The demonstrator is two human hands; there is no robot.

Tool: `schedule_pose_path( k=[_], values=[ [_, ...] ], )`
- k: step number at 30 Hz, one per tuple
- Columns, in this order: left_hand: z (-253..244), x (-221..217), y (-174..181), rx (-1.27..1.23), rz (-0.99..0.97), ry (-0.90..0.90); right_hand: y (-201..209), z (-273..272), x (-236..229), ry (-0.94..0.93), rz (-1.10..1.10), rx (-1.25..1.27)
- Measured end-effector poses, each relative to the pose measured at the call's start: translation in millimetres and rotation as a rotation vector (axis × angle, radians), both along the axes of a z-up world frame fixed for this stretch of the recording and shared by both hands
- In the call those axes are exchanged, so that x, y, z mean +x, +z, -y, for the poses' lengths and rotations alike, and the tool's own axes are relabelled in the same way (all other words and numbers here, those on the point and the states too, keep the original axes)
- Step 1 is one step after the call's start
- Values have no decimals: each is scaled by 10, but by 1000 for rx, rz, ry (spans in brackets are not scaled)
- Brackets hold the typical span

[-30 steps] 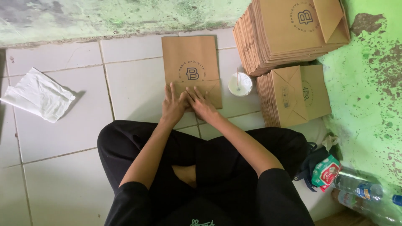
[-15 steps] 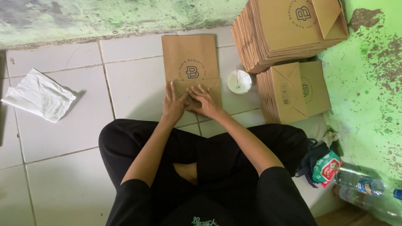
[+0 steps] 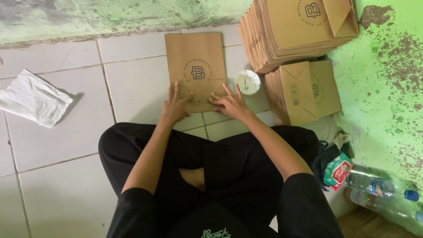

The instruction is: The person sits on the floor and assembles flat cardboard paper boxes by applying white glue to the flaps with a small brush and folding them into shape. They handle multiple boxes one at a time, stacking the finished ones nearby.

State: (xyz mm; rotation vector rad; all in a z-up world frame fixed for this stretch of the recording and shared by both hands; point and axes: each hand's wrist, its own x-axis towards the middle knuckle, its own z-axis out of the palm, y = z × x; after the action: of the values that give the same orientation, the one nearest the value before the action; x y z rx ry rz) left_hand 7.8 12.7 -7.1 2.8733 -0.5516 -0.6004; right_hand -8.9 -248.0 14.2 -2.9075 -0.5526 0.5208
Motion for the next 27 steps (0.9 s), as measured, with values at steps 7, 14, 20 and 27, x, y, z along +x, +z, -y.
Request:
schedule_pose_path(
  k=[7,14,20,27],
  values=[
    [-77,100,-161,-104,-66,-5,-196,-96,-149,102,95,-69],
    [-124,222,-550,-134,-35,-11,-416,-619,-181,-174,155,14],
    [-65,209,-440,-216,-65,38,-558,-931,-175,-420,100,102],
    [118,-78,-332,-23,46,120,-456,-442,-56,-56,254,-235]
  ],
)
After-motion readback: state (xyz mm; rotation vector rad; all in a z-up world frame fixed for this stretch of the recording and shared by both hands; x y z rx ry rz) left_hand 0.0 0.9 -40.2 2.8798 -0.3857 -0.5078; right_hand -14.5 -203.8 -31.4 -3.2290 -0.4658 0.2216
